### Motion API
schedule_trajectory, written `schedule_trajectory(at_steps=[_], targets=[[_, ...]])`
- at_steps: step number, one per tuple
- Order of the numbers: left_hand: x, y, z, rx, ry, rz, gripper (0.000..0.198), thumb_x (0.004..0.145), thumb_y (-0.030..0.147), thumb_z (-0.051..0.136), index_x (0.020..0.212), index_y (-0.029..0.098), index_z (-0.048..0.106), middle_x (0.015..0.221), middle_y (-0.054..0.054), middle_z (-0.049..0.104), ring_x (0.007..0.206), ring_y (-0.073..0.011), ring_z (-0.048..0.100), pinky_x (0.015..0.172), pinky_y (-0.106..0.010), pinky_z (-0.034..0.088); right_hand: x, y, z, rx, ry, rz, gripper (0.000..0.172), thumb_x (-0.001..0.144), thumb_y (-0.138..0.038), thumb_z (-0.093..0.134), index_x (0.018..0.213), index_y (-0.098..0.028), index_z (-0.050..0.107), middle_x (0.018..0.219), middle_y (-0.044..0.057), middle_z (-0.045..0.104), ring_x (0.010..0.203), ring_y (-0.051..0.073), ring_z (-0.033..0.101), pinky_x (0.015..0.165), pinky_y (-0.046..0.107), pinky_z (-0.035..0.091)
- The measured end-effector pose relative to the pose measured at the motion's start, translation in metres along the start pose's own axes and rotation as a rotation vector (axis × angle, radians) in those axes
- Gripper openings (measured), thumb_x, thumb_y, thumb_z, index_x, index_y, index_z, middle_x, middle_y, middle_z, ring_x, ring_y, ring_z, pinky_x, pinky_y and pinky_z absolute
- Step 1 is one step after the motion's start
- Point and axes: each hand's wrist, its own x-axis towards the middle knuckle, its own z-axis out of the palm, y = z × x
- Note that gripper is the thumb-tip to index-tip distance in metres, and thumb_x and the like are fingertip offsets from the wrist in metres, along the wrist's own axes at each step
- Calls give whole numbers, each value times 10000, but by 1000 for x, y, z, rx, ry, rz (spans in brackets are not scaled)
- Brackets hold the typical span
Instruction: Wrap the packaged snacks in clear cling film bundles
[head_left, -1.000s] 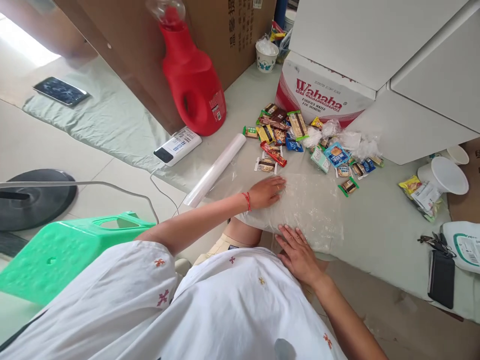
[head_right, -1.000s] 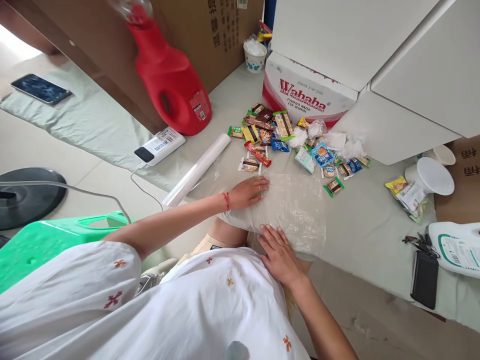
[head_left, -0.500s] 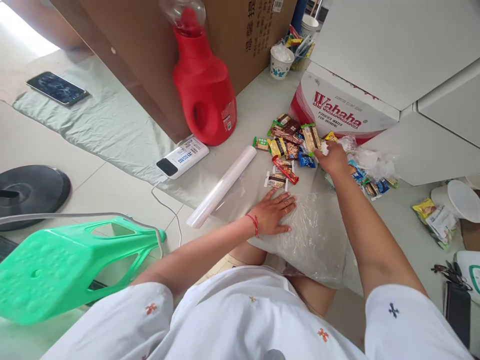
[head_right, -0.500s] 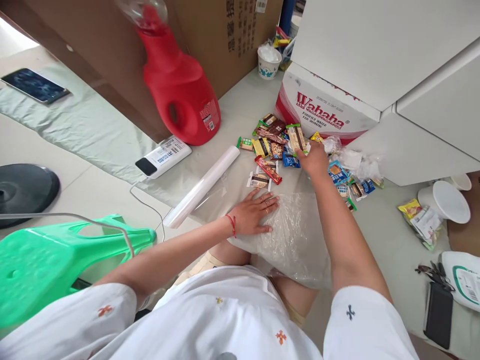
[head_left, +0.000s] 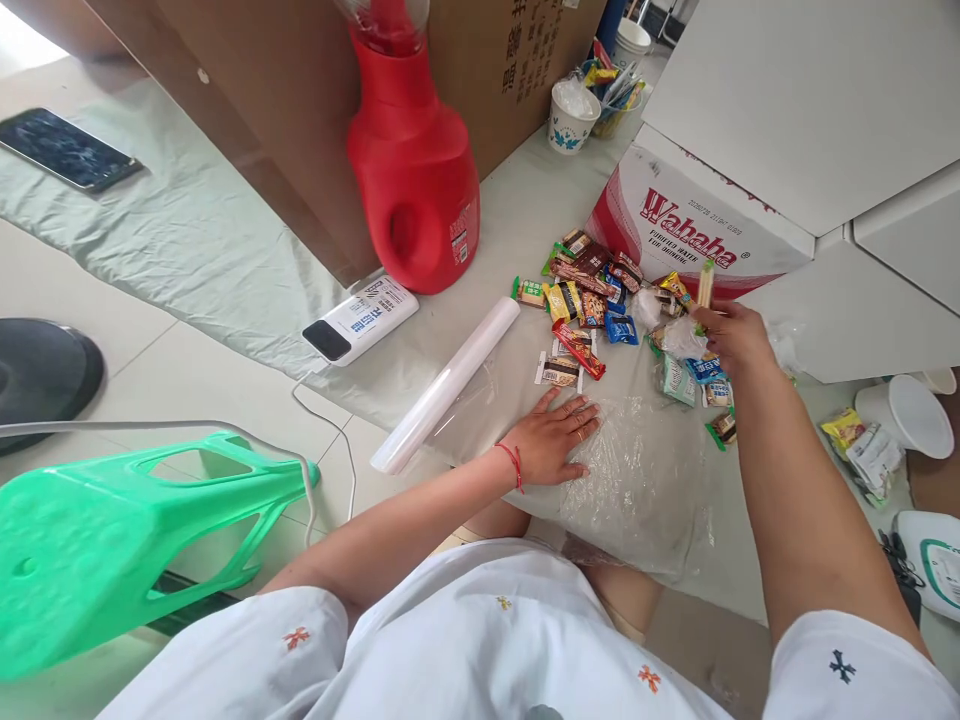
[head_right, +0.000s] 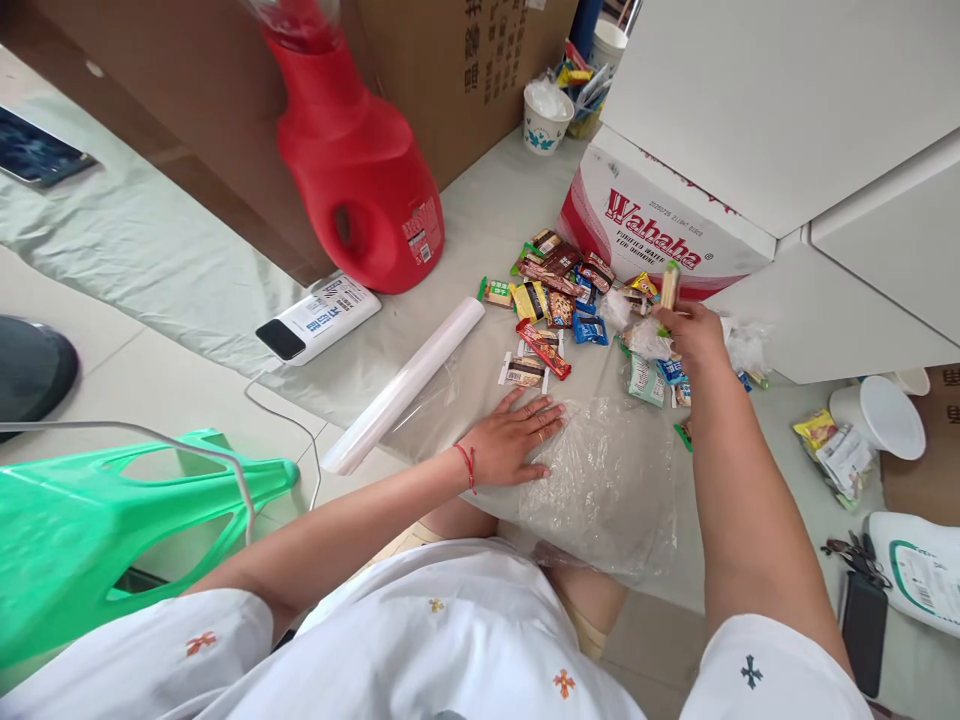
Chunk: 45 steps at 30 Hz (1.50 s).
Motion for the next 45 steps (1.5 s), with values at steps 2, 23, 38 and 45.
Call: schedule_trajectory(at_steps=[2, 23, 38, 45], targets=[[0, 0, 1, -1, -1, 0, 788, 1000, 670, 429, 1653, 240, 330, 1745, -96, 263, 1634, -303, 200, 1308, -589, -51, -14, -2, -10, 135, 41, 61, 608, 860, -712, 623, 1234, -234, 634, 1004, 145, 720, 641, 217, 506, 562, 420, 456], [1, -3, 3, 46, 14, -6, 839, 961, 670, 514, 1642, 205, 357, 1733, -107, 298, 1623, -312, 225, 1308, -576, -47, -246, 38, 21, -388, -516, -252, 636, 874, -331, 671, 1500, -298, 560, 1544, 97, 524, 1185, 279, 680, 913, 414, 595], [1, -1, -4, 77, -51, -47, 877, 959, 712, 498, 1668, 233, 309, 1726, -103, 323, 1621, -315, 233, 1314, -565, -19, -7, 150, -121, -727, 107, 294, 565, 723, -117, 690, 1286, -164, 709, 1435, 304, 579, 899, 210, 622, 773, 408, 342], [3, 0, -7, 70, -69, -62, 875, 956, 708, 506, 1671, 244, 309, 1721, -107, 333, 1611, -330, 258, 1315, -564, -6, -2, 174, -116, -817, 48, 375, 304, 845, -154, 631, 1111, -157, 779, 1223, 315, 696, 786, 220, 620, 719, 429, 315]])
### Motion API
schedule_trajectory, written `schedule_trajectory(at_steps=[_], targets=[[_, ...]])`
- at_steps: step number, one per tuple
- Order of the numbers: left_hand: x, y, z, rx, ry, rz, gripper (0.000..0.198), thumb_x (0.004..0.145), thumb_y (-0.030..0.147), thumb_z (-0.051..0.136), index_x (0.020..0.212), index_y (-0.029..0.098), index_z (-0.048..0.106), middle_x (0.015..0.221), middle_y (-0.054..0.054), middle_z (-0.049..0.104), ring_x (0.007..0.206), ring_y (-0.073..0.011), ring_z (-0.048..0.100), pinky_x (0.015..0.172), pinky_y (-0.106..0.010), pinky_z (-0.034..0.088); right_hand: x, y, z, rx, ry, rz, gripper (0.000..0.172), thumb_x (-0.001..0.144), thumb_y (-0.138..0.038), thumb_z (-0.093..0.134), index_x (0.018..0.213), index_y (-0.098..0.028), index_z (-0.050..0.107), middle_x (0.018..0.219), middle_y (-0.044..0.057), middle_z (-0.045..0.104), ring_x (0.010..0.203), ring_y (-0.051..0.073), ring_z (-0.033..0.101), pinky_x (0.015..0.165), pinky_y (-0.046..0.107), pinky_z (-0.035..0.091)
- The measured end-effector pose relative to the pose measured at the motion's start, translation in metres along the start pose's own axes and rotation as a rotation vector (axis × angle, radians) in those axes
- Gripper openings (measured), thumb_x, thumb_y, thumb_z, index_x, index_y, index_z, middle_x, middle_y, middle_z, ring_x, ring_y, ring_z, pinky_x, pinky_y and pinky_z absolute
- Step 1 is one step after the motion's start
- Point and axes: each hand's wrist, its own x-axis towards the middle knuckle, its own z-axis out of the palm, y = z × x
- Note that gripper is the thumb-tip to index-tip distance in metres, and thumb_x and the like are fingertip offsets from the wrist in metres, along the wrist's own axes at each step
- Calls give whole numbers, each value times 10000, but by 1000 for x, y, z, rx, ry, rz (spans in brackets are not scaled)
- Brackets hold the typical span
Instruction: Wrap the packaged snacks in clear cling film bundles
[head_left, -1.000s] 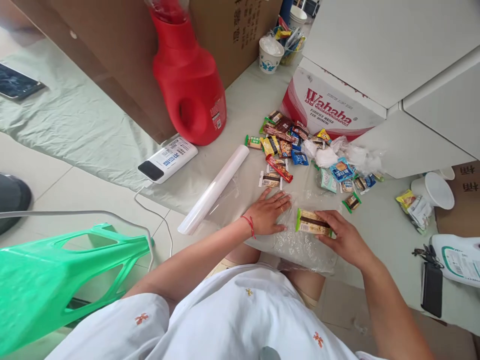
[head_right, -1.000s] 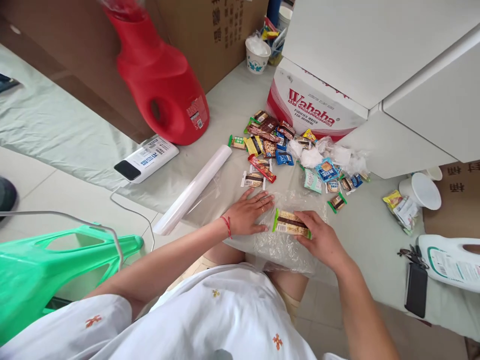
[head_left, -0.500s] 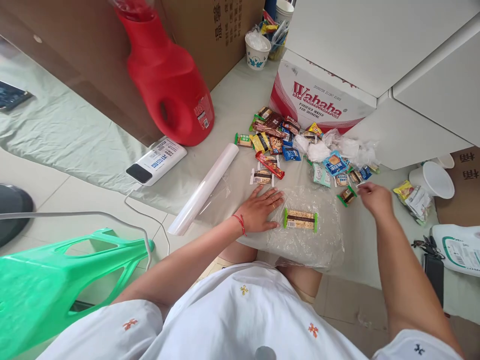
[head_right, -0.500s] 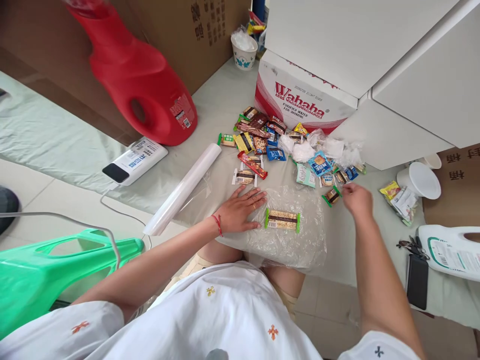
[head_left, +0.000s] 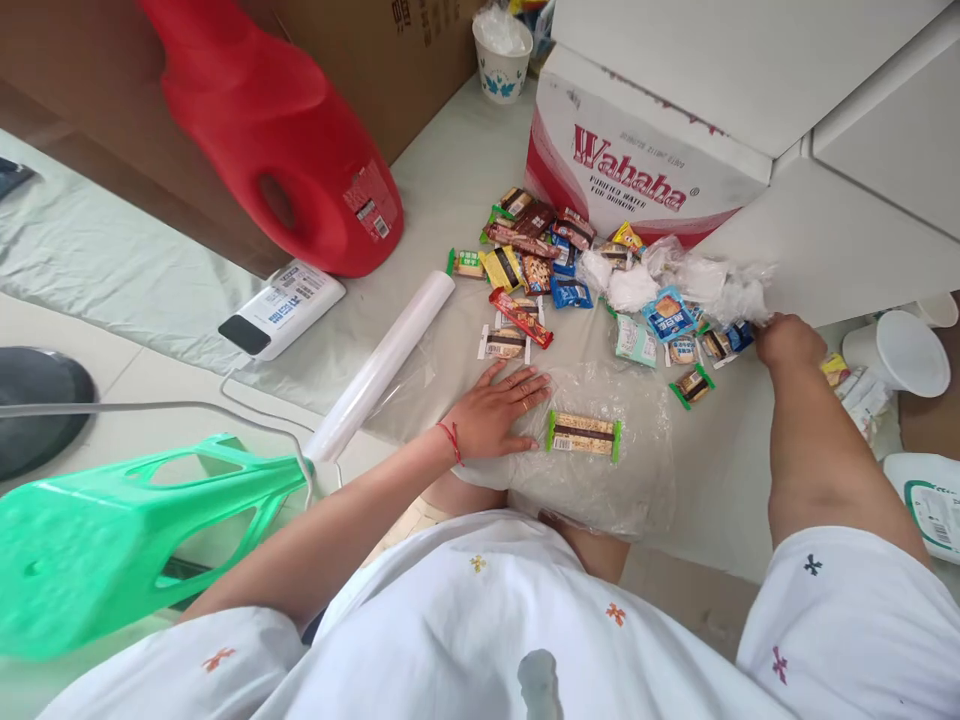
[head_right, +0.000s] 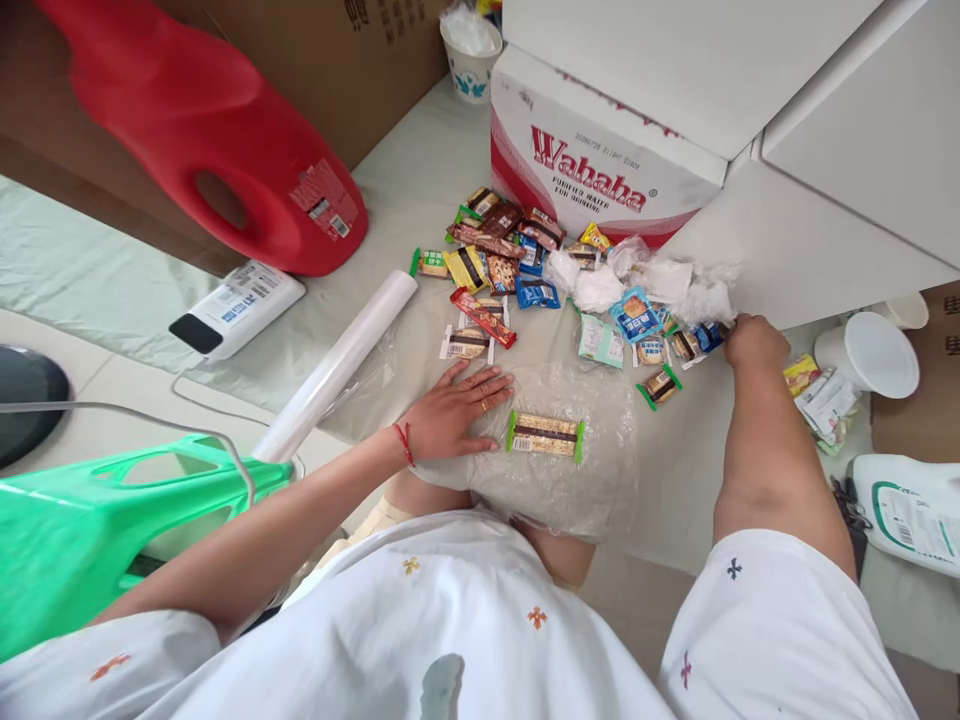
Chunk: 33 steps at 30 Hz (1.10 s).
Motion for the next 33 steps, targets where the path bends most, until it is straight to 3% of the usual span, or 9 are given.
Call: schedule_trajectory(at_steps=[5, 8, 10, 12, 16, 20, 24, 27, 33], targets=[[1, -2, 3, -9, 1, 9, 872, 964, 715, 481, 1669, 229, 313, 1735, -107, 294, 1620, -329, 232, 1310, -556, -47, -61, 61, 9, 4, 174, 165, 378, 853, -176, 643, 1203, -196, 784, 1095, 295, 742, 936, 327, 678, 733, 483, 371], [0, -2, 3, -3, 0, 11, 883, 963, 708, 485, 1677, 228, 289, 1738, -109, 287, 1621, -330, 226, 1310, -553, -49, -117, 99, 4, 380, 292, 213, 394, 820, -276, 714, 1203, -235, 800, 1037, 228, 770, 904, 318, 698, 758, 492, 452], [-1, -2, 2, 0, -3, 14, 890, 964, 693, 488, 1684, 219, 267, 1738, -117, 284, 1620, -334, 227, 1309, -560, -45, -158, 107, -3, 682, 219, 206, 443, 765, -369, 775, 1191, -254, 806, 1039, 189, 780, 833, 298, 700, 758, 486, 504], [-1, -1, 0, 0, 1, 20, 882, 971, 672, 480, 1686, 208, 255, 1742, -126, 271, 1618, -335, 231, 1308, -564, -34, -196, 93, -11, 840, 31, 82, 467, 717, -453, 809, 1147, -271, 817, 1068, 155, 786, 839, 293, 707, 805, 489, 544], [-2, -1, -3, -6, 14, 21, 864, 968, 624, 491, 1683, 196, 263, 1753, -140, 233, 1606, -350, 259, 1306, -579, 10, -242, 15, -23, 771, -408, -542, 431, 852, -572, 675, 1136, -281, 816, 1152, 70, 789, 996, 277, 727, 965, 448, 563], [-3, -3, -3, -24, 25, 26, 902, 915, 552, 582, 1681, 191, 268, 1754, -152, 226, 1589, -384, 289, 1301, -610, 63, -249, -63, -24, 516, -501, -1000, 420, 997, -452, 497, 1260, -278, 775, 1163, 44, 789, 1012, 238, 725, 922, 366, 550], [-6, -9, 0, -72, 118, 31, 905, 856, 466, 646, 1656, 189, 328, 1753, -156, 227, 1593, -386, 280, 1308, -602, 126, -244, -100, -24, 196, -441, -1123, 374, 1018, -358, 506, 1290, -310, 759, 1127, 42, 782, 964, 230, 721, 783, 312, 503], [-11, -13, 6, -89, 247, 0, 897, 819, 452, 673, 1628, 199, 378, 1753, -150, 230, 1621, -390, 194, 1308, -605, 148, -246, -108, -23, 17, -368, -1079, 366, 1032, -363, 501, 1297, -303, 746, 1230, 58, 737, 970, 239, 719, 731, 311, 475], [-20, 3, 17, -69, 498, -224, 625, 949, 458, 574, 1512, 190, 537, 1697, -166, 360, 1588, -373, 291, 1270, -604, 254, -272, -112, -13, 43, -257, -1059, 644, 979, -543, 620, 1534, -231, 519, 1527, 120, 547, 1225, 299, 628, 809, 350, 512]])
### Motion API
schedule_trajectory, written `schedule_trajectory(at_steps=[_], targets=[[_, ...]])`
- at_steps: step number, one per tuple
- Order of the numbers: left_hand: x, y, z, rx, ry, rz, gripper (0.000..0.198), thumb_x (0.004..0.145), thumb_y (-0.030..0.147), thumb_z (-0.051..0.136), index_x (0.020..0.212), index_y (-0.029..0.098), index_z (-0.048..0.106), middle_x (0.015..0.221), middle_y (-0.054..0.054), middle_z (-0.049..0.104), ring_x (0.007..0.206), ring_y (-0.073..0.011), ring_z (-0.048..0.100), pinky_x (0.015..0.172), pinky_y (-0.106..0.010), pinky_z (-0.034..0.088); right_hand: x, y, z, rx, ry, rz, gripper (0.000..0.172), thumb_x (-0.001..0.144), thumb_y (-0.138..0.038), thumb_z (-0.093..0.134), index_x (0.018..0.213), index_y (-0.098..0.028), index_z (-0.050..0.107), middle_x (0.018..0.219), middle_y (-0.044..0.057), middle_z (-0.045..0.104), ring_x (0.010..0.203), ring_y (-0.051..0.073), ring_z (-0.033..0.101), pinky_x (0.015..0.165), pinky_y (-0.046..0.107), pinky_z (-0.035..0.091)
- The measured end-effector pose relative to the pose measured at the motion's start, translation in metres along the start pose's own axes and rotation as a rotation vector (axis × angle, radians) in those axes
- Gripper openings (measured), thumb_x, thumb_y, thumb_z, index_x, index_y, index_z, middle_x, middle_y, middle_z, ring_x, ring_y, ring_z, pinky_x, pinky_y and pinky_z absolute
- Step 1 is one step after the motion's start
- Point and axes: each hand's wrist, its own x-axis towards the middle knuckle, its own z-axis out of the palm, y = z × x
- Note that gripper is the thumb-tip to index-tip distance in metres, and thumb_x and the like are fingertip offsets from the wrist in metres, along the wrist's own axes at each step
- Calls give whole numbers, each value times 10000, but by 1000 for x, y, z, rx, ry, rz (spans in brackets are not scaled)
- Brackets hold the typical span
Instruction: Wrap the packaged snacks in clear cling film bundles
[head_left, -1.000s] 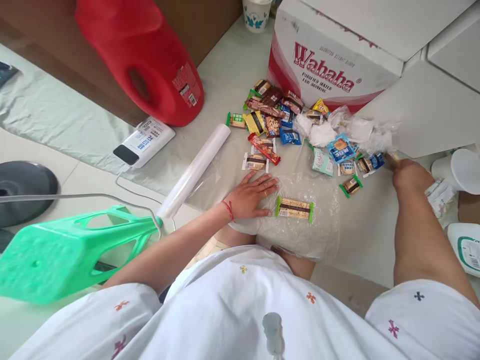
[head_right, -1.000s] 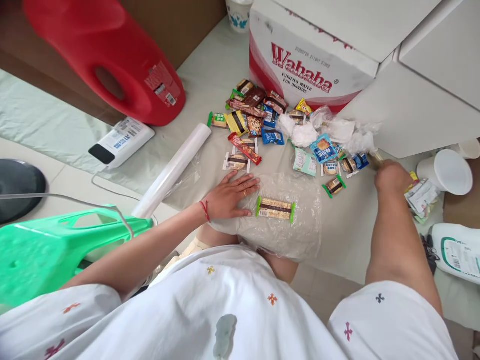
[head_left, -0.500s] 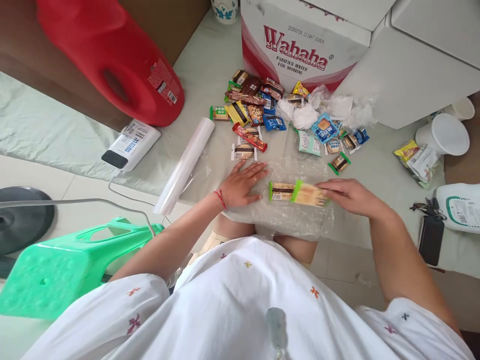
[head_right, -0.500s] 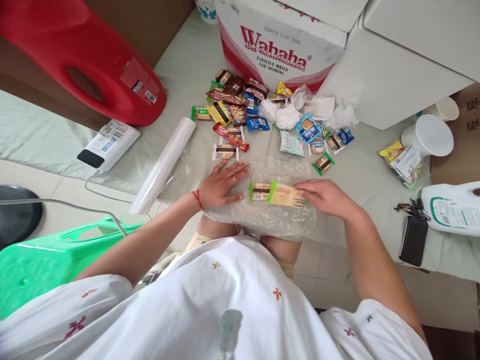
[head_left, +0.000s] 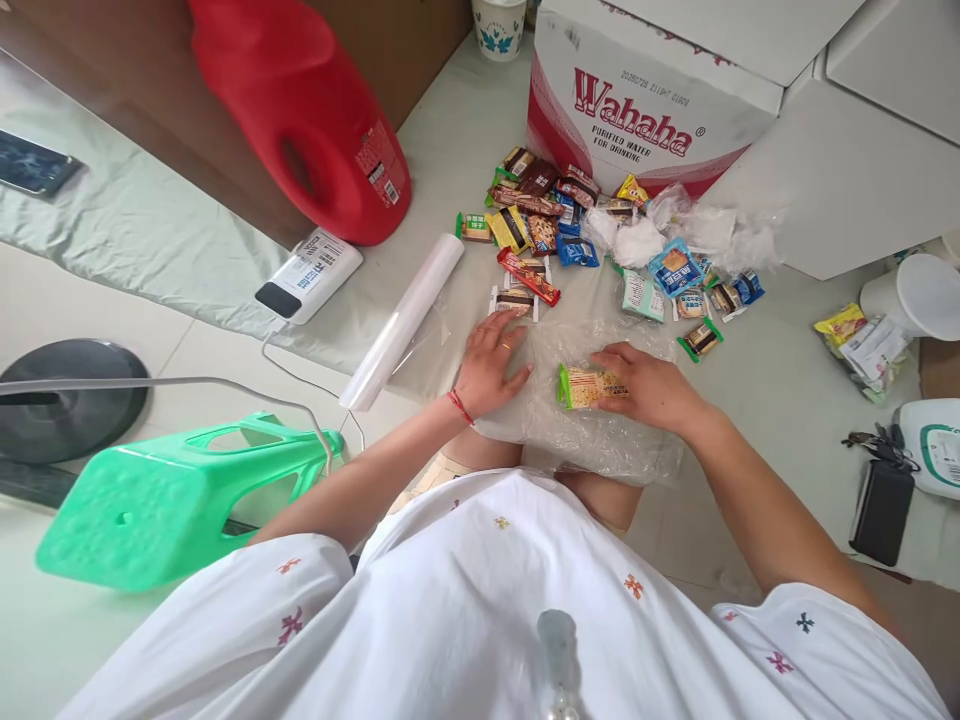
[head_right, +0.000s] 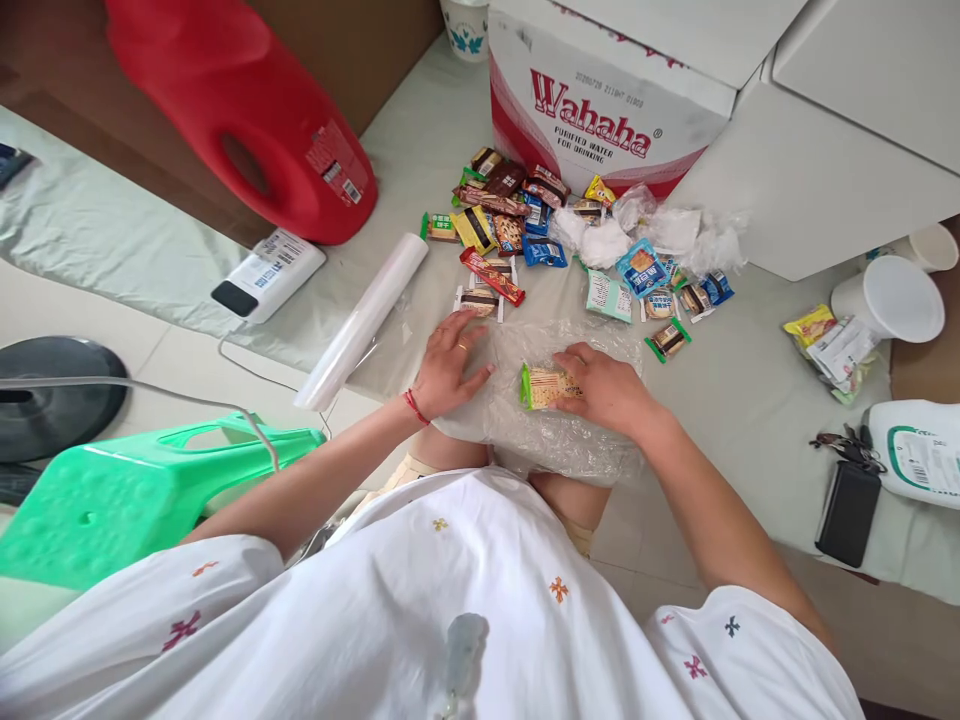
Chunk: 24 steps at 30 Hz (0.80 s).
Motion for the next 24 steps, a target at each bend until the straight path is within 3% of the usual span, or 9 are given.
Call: schedule_trajectory(at_steps=[3, 7, 10, 14, 20, 24], targets=[[0, 14, 2, 70, -75, 53, 448, 1030, 431, 488, 1420, 275, 643, 1653, -96, 463, 1596, -343, 297, 1293, -663, 113, 1, -13, 8, -60, -50, -16, 672, 941, -507, 687, 1517, -204, 518, 1450, 139, 598, 1238, 323, 581, 823, 375, 505], [5, 21, 6, 110, -216, 57, 464, 1069, 417, 418, 1492, 327, 586, 1620, -62, 511, 1587, -347, 323, 1249, -770, -31, 4, -18, 16, -163, -26, -45, 582, 941, -372, 666, 1463, -144, 546, 1334, 164, 648, 1179, 339, 544, 889, 414, 455], [6, 17, 7, 128, -258, 43, 500, 1078, 443, 398, 1554, 344, 516, 1658, -63, 450, 1592, -352, 311, 1239, -786, -34, 1, -12, 17, -204, -1, -71, 526, 906, -276, 638, 1404, -121, 574, 1293, 173, 657, 1172, 347, 523, 925, 431, 404], [6, 14, 6, 137, -289, 49, 517, 1087, 465, 374, 1580, 350, 475, 1686, -46, 396, 1606, -335, 284, 1245, -773, -34, -9, -3, 12, -158, 31, -84, 558, 851, -305, 666, 1371, -122, 579, 1290, 177, 654, 1147, 344, 515, 932, 424, 370], [6, 14, 5, 141, -291, 49, 517, 1083, 464, 373, 1577, 351, 479, 1688, -44, 397, 1606, -336, 284, 1248, -766, -21, -11, -17, 11, -123, -11, -118, 566, 862, -311, 665, 1389, -125, 575, 1295, 188, 656, 1148, 347, 532, 937, 438, 391], [4, 10, 5, 129, -241, 37, 508, 1067, 472, 418, 1540, 323, 530, 1687, -69, 406, 1583, -342, 326, 1258, -737, 45, -9, -11, 13, -47, -3, -112, 635, 906, -395, 663, 1482, -162, 531, 1513, 186, 548, 1260, 375, 538, 993, 493, 438]])
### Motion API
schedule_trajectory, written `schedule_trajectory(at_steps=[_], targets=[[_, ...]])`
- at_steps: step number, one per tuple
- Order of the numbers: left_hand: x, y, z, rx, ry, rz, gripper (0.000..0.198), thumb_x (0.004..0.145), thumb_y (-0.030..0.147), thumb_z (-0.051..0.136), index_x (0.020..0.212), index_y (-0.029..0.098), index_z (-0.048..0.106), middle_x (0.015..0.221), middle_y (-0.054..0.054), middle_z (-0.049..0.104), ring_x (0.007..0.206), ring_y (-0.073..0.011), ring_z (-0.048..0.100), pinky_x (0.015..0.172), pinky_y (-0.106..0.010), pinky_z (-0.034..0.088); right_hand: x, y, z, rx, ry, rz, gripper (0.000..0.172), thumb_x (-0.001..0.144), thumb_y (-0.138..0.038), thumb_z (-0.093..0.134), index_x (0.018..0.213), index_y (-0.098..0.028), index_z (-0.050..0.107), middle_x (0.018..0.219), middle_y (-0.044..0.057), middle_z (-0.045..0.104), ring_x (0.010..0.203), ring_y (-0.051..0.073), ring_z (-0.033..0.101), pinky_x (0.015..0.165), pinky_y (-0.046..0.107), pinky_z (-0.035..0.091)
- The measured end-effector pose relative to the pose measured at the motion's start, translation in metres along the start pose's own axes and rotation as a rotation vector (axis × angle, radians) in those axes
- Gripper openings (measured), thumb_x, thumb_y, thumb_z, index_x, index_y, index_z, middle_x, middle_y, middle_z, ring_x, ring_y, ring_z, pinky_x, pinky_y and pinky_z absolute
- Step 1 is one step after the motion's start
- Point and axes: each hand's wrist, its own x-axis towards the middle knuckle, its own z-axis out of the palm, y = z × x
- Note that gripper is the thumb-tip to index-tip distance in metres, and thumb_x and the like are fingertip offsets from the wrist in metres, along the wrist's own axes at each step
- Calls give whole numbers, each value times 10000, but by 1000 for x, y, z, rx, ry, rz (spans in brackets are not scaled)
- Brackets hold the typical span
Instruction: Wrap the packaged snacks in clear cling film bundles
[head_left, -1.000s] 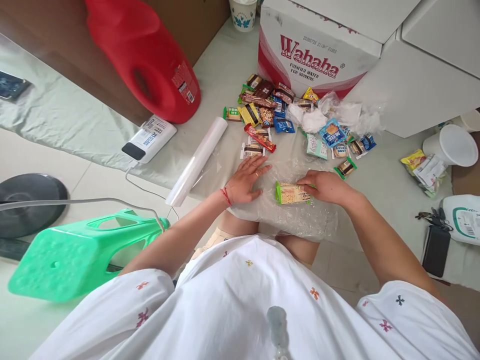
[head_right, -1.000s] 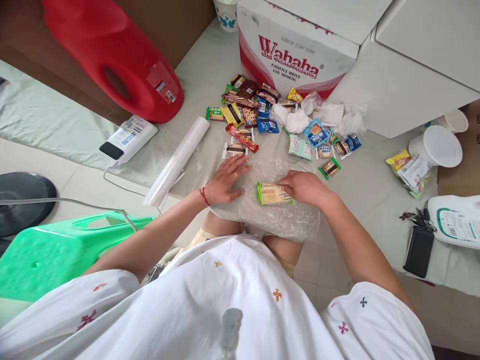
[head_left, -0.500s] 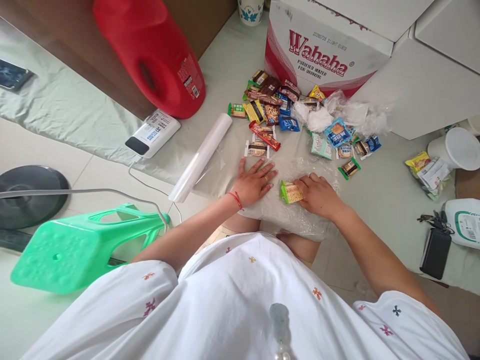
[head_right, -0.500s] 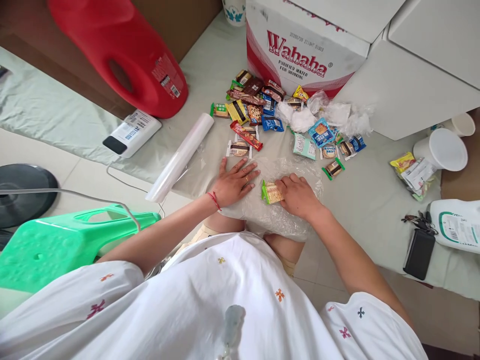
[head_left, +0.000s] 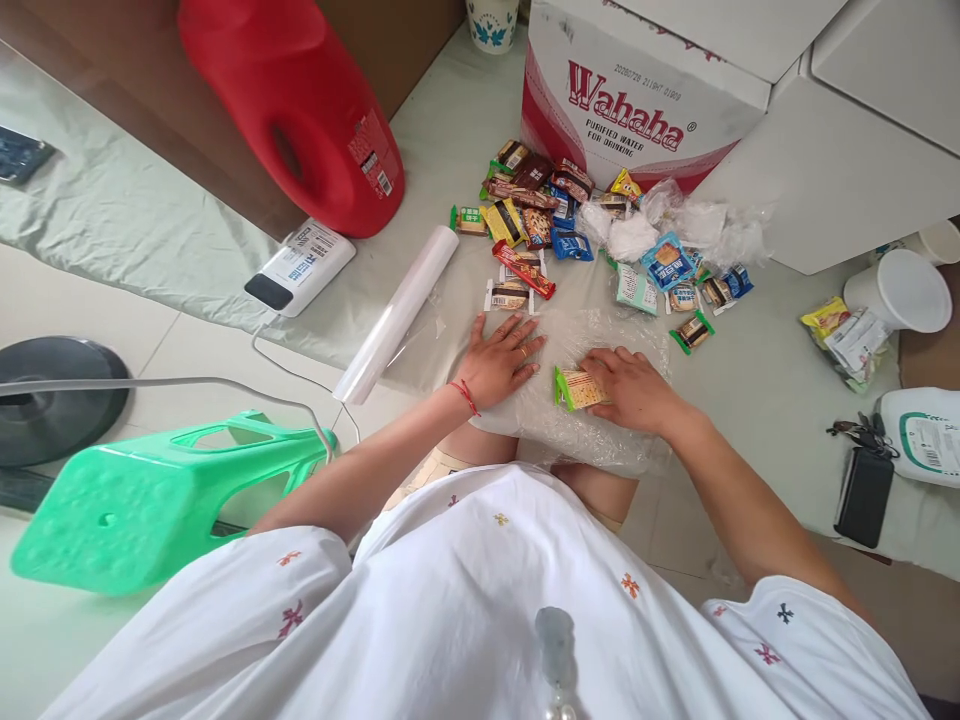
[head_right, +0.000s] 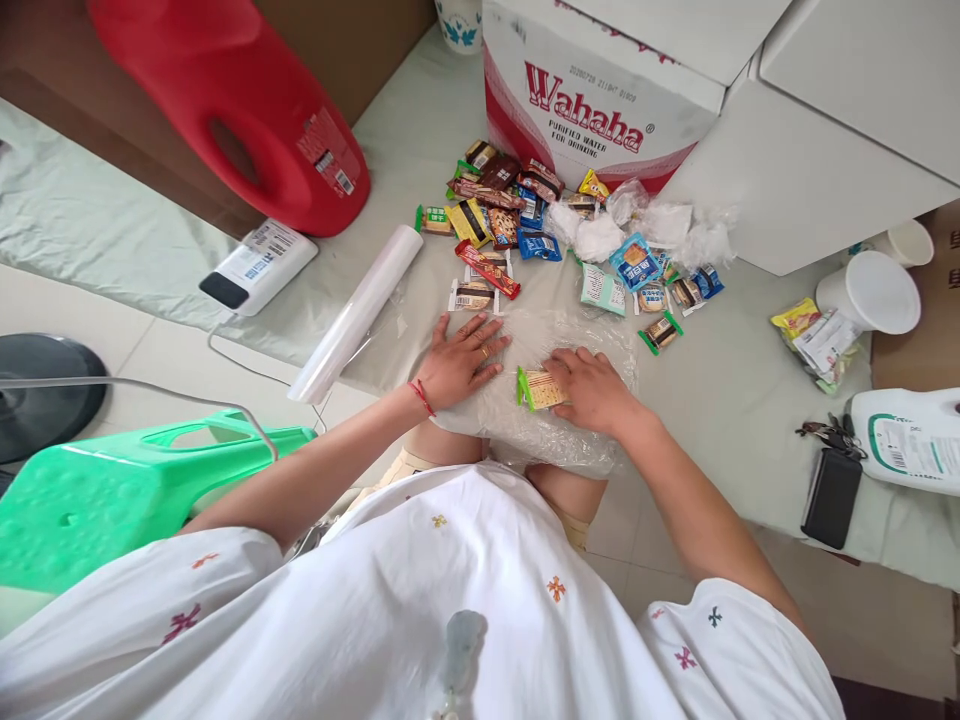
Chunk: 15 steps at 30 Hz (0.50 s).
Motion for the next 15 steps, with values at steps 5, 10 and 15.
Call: schedule_trajectory(at_steps=[5, 10, 15], targets=[[6, 2, -3, -46, 166, -90, 503, 1060, 444, 420, 1458, 204, 614, 1642, -134, 467, 1461, -344, 448, 1169, -567, 351, 13, 30, -11, 158, 179, 98, 556, 1029, -436, 477, 1540, -221, 497, 1564, 113, 533, 1297, 312, 601, 996, 436, 524], [37, 23, -9, 14, 131, -27, 558, 1041, 354, 434, 1568, 179, 484, 1566, -157, 541, 1302, -352, 519, 1049, -522, 390, 57, 45, -15, -33, 104, 191, 597, 998, -242, 450, 1594, -202, 441, 1583, 130, 522, 1243, 337, 638, 926, 433, 551], [63, 26, -10, 61, 10, 11, 447, 1007, 244, 410, 1371, 158, 655, 1176, -168, 710, 1158, -359, 552, 986, -536, 383, 53, 47, -22, -80, 94, 206, 530, 995, -302, 512, 1513, -197, 543, 1446, 166, 596, 1112, 331, 676, 839, 405, 541]])
